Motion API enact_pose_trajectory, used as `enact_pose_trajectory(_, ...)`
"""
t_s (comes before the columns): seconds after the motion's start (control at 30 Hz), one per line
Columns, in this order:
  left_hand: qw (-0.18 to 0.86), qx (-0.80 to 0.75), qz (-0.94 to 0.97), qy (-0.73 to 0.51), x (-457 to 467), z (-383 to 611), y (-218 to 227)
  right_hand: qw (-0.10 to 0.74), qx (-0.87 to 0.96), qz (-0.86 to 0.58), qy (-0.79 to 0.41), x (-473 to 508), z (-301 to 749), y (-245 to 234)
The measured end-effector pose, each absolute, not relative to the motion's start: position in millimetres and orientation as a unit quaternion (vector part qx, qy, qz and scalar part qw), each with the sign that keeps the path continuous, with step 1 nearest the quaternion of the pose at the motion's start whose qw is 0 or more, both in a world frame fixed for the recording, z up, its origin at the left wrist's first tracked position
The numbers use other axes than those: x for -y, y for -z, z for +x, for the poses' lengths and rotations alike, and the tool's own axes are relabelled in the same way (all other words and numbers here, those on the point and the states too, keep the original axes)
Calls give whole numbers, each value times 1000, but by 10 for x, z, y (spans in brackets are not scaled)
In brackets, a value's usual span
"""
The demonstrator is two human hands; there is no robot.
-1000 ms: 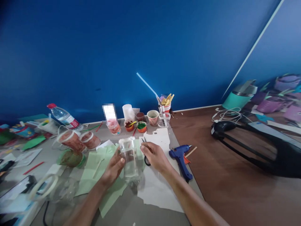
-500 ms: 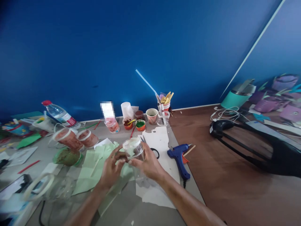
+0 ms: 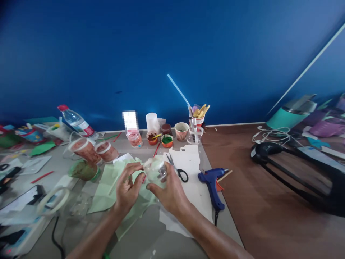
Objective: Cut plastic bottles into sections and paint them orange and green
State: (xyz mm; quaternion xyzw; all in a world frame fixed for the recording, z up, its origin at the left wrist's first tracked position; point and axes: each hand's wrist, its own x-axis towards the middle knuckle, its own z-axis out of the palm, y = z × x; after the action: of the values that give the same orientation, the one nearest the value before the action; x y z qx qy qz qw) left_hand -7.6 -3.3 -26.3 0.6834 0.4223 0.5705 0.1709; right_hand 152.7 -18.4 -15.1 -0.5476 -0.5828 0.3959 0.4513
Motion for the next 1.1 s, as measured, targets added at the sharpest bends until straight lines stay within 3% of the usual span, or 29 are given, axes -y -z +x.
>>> enact_pose_trajectory(0.13,180,-423,679,-572,14,-88,259,449,593,-549,-382,197,1517,157)
enact_pose_trajectory(0.4,324,-414,626,-576,-39,-124,91,440,637,-521,-358,212,1542,108)
enact_pose_trajectory(0.53,328,-420,632,-563,-43,-150,48,427,634,-528,-370,218,1542,124)
enact_pose_trajectory(0.73,243,-452,664,-544,-6,-127,108,422,609,-553,-381,215,1511,168)
enact_pose_trajectory(0.97,35,-477,706,-523,34,-31,31,450,621,-552,-329,231,1485,253)
enact_pose_trajectory(1.1,-4,-468,737,-488,33,-59,18,455,644,-541,-294,266,1469,274)
